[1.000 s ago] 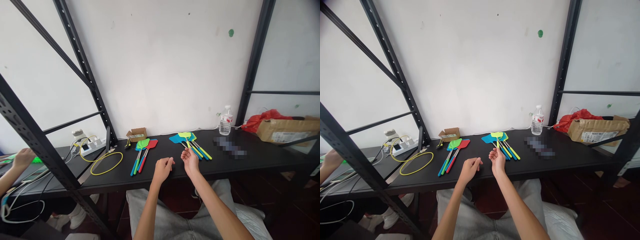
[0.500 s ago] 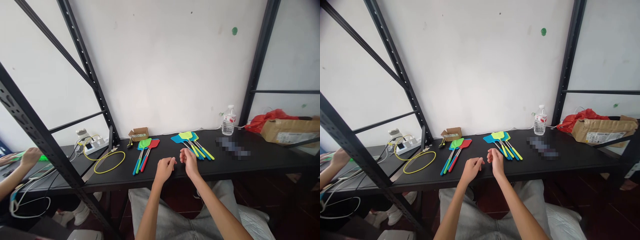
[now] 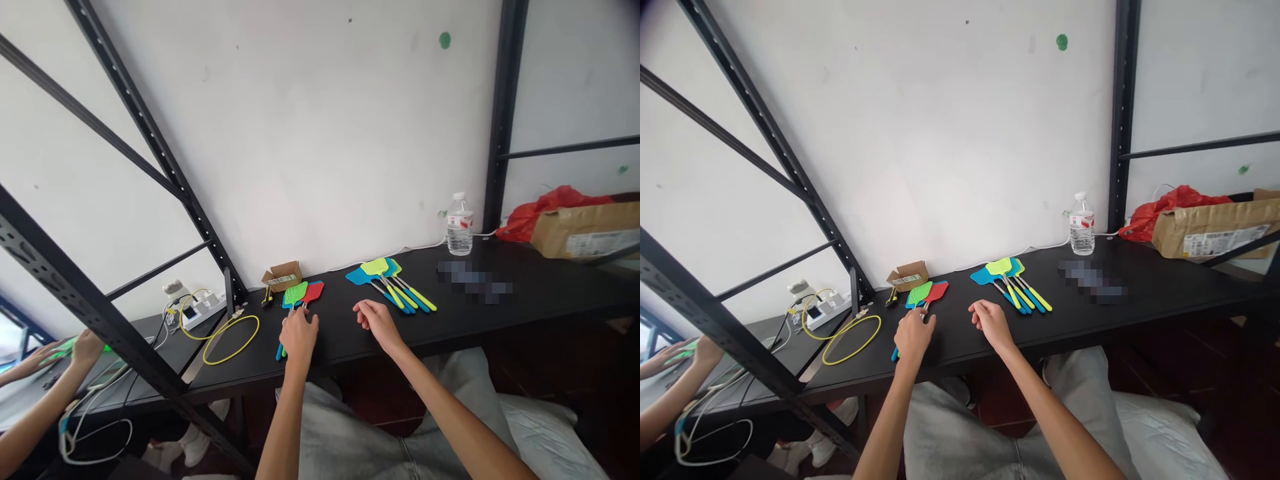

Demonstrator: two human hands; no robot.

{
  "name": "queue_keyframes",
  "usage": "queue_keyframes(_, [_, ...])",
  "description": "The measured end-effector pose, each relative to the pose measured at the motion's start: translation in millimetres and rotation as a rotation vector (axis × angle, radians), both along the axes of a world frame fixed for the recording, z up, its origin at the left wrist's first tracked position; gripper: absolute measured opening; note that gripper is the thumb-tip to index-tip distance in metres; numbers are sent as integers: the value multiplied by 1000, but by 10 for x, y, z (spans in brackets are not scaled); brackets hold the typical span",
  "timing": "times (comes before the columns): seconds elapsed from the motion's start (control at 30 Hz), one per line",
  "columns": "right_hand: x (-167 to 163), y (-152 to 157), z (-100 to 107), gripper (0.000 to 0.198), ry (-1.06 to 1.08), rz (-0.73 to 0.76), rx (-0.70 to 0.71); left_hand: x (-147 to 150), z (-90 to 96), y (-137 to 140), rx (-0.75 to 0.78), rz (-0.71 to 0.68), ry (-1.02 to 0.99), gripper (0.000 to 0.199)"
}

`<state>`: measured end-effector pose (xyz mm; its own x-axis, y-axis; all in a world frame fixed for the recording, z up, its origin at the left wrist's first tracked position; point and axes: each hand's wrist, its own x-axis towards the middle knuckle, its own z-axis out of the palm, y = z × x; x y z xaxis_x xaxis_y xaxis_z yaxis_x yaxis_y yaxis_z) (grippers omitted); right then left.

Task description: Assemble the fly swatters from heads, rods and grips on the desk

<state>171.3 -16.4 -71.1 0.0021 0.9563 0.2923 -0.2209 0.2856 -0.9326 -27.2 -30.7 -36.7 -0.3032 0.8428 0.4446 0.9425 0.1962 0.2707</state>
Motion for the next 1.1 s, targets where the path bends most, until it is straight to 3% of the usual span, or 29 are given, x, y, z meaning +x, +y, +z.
queue_keyframes(0.17, [-1, -6, 27, 28, 49, 13, -10, -234, -11, 39, -156, 94, 64, 31])
queue_keyframes(0.43, [12, 12, 43, 29, 29, 32, -17, -229, -34, 33, -134, 60, 149, 18])
queue_keyframes(0.63, [1, 91, 53, 36, 22, 13, -104, -3, -12, -6, -80, 24, 155, 19])
queue_keyframes(0.9, [-40, 430, 50, 36, -169, -100, -158, 481, -89, 55, 24, -200, 114, 27])
queue_keyframes(1.1, [-53, 545, 6, 25, -211, -112, -138, 520, -141, 95, 46, -281, 139, 35])
